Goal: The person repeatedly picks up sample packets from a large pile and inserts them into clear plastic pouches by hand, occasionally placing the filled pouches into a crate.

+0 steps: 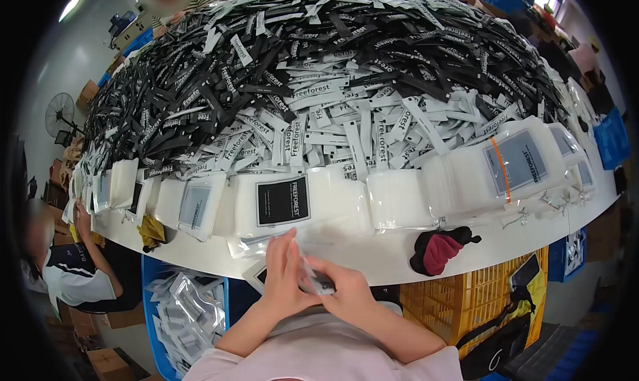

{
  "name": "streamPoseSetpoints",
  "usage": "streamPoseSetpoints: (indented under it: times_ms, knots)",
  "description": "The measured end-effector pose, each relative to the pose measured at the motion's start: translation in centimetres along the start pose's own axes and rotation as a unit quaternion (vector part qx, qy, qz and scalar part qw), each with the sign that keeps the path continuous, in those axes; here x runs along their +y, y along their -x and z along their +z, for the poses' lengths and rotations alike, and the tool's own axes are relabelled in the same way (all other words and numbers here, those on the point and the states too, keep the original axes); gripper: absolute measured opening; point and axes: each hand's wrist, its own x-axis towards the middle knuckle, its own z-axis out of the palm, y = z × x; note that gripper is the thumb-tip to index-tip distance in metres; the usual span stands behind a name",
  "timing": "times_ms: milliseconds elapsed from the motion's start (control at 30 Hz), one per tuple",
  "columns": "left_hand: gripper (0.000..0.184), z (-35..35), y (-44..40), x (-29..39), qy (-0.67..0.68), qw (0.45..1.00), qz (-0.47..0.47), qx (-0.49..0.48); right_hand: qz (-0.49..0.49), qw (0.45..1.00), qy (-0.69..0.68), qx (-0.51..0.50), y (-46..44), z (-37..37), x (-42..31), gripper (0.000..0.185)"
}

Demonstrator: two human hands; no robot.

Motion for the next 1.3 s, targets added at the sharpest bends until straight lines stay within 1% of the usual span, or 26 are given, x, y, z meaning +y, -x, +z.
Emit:
streamPoseSetpoints:
  times_ms: [67,100,133,167,200,233,267,300,333,367,433,467,500,600,633,667,700,767,800,900,1000,1033,1133,1167,1267,1300]
  knots:
    - [0.091,-0.3,0.2,-0.3,0.054,0.998,0.007,-0.038,0.054,0.998,-0.035,-0.018,-0.3,-0.4,0.4,0.028]
    - [0.09,-0.6,1.0,-0.5,0.096,0.993,0.011,-0.062,-0.043,0.999,0.01,-0.003,-0.2,-0.4,0.7,0.019]
    - [0.09,-1.0,1.5,-0.6,0.137,0.987,0.014,-0.085,-0.044,0.999,0.017,-0.018,-0.1,-0.4,0.2,0.019]
    - [0.084,-1.7,1.8,-0.2,0.199,0.969,-0.042,-0.137,-0.043,0.998,0.022,-0.033,0.3,-0.5,-0.8,0.019]
    - [0.081,-2.0,1.9,-0.1,0.186,0.973,-0.041,-0.127,-0.042,0.998,0.024,-0.046,0.4,-0.4,-1.3,0.019]
    - [0.078,-2.2,1.8,-0.2,0.173,0.977,-0.04,-0.116,-0.014,0.994,0.084,-0.067,0.2,-0.6,-1.2,0.02]
    - [0.075,-2.3,1.6,-0.2,0.16,0.981,-0.038,-0.103,-0.04,0.994,0.043,-0.093,-0.2,-0.8,-0.9,0.021]
    - [0.067,-2.9,1.4,-0.4,0.167,0.979,-0.069,-0.094,-0.066,0.991,0.003,-0.119,-0.6,-0.9,-0.5,0.022]
    - [0.067,-3.3,1.2,-0.5,0.153,0.982,-0.061,-0.094,-0.091,0.985,-0.039,-0.144,-0.9,-1.1,0.0,0.023]
    - [0.067,-3.7,1.0,-0.5,0.139,0.984,-0.054,-0.097,-0.033,0.986,0.009,-0.161,-1.0,-1.4,0.4,0.026]
    - [0.069,-3.7,1.0,-0.6,0.136,0.981,-0.029,-0.136,0.001,0.992,0.02,-0.122,-1.2,-1.2,1.1,0.028]
    - [0.07,-3.6,1.2,-0.5,0.13,0.982,-0.043,-0.133,0.018,0.994,0.028,-0.103,-1.3,-1.1,1.7,0.029]
    - [0.071,-3.4,1.2,-0.5,0.122,0.983,-0.053,-0.129,-0.109,0.981,0.147,-0.066,-1.8,-1.4,3.0,0.031]
    - [0.081,-3.4,0.6,-0.5,0.059,0.989,-0.081,-0.113,-0.151,0.985,-0.013,0.085,-1.6,-2.5,1.9,0.033]
    - [0.086,-3.5,0.6,-0.3,0.033,0.989,-0.093,-0.109,-0.197,0.942,-0.27,0.038,-2.4,-3.0,1.7,0.027]
    - [0.091,-3.5,0.7,-0.1,0.006,0.989,-0.104,-0.105,-0.229,0.83,-0.508,-0.009,-3.3,-3.5,1.0,0.022]
    - [0.102,-2.8,0.9,-0.1,-0.008,0.993,-0.069,-0.095,-0.252,0.839,-0.481,0.009,-2.8,-3.1,-0.8,0.018]
    - [0.102,-1.3,0.8,0.2,-0.011,0.999,-0.044,-0.01,-0.156,0.948,-0.275,-0.038,-1.5,-1.9,-1.8,0.021]
    - [0.102,-0.8,0.8,0.1,-0.013,0.999,-0.032,0.033,-0.104,0.979,-0.164,-0.061,-1.0,-1.4,-2.2,0.023]
    - [0.105,-0.1,1.1,-1.0,-0.066,0.997,0.012,0.035,-0.195,0.961,-0.096,-0.169,-1.0,-0.7,-3.7,0.03]
    - [0.105,0.1,1.3,-0.2,0.03,0.994,-0.004,0.107,-0.227,0.967,0.011,-0.115,-1.2,-1.8,-4.0,0.033]
    - [0.105,-0.2,0.8,0.2,0.058,0.991,-0.008,0.118,-0.191,0.974,0.021,-0.122,-1.2,-1.1,-4.0,0.038]
    - [0.106,-0.2,0.6,0.0,0.015,0.994,-0.005,0.105,-0.261,0.965,-0.003,0.01,-1.2,0.5,-2.7,0.048]
    - [0.106,-0.4,0.4,-0.2,0.015,0.995,-0.004,0.094,-0.287,0.952,0.001,0.102,-0.7,0.5,-2.4,0.045]
    - [0.104,-1.5,0.4,-0.1,0.004,0.999,-0.003,0.045,-0.355,0.903,0.24,-0.026,-0.6,-2.0,-2.4,0.028]
    - [0.103,-1.7,0.3,0.0,-0.01,1.0,0.006,0.025,-0.361,0.894,0.261,-0.042,-0.7,-2.0,-2.1,0.022]
